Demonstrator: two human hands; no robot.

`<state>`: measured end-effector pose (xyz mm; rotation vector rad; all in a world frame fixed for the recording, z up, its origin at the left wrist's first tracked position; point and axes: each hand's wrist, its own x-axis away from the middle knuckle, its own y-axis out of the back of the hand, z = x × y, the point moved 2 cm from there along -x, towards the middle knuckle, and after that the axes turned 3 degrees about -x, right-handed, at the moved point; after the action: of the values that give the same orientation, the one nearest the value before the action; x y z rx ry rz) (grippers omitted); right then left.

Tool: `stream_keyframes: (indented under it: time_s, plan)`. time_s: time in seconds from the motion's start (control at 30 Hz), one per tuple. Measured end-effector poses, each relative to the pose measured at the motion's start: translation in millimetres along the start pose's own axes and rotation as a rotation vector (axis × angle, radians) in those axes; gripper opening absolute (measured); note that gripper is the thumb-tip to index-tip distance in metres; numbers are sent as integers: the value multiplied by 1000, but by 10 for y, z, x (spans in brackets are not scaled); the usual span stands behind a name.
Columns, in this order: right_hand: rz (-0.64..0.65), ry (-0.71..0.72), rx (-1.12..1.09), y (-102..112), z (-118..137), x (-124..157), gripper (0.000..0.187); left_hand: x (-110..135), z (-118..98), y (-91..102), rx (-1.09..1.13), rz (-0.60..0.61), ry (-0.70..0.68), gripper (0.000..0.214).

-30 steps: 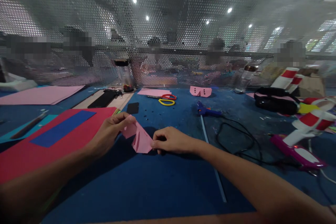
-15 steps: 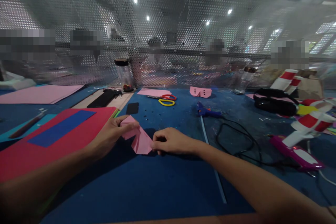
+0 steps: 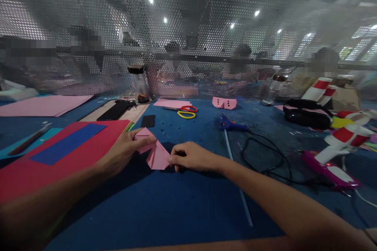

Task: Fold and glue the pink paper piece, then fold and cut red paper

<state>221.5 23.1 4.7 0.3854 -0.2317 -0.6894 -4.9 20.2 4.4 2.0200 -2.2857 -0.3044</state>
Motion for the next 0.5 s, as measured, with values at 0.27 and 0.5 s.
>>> stream_keyframes:
  time_s: [0.27,0.5]
  plan:
    - [-36,26,19,4,0,-5,31,-5,26,9,19,-24,6,28]
    - [-65,6,19,-31,-22,-13,28,-6,58,19,27,-26,2,27]
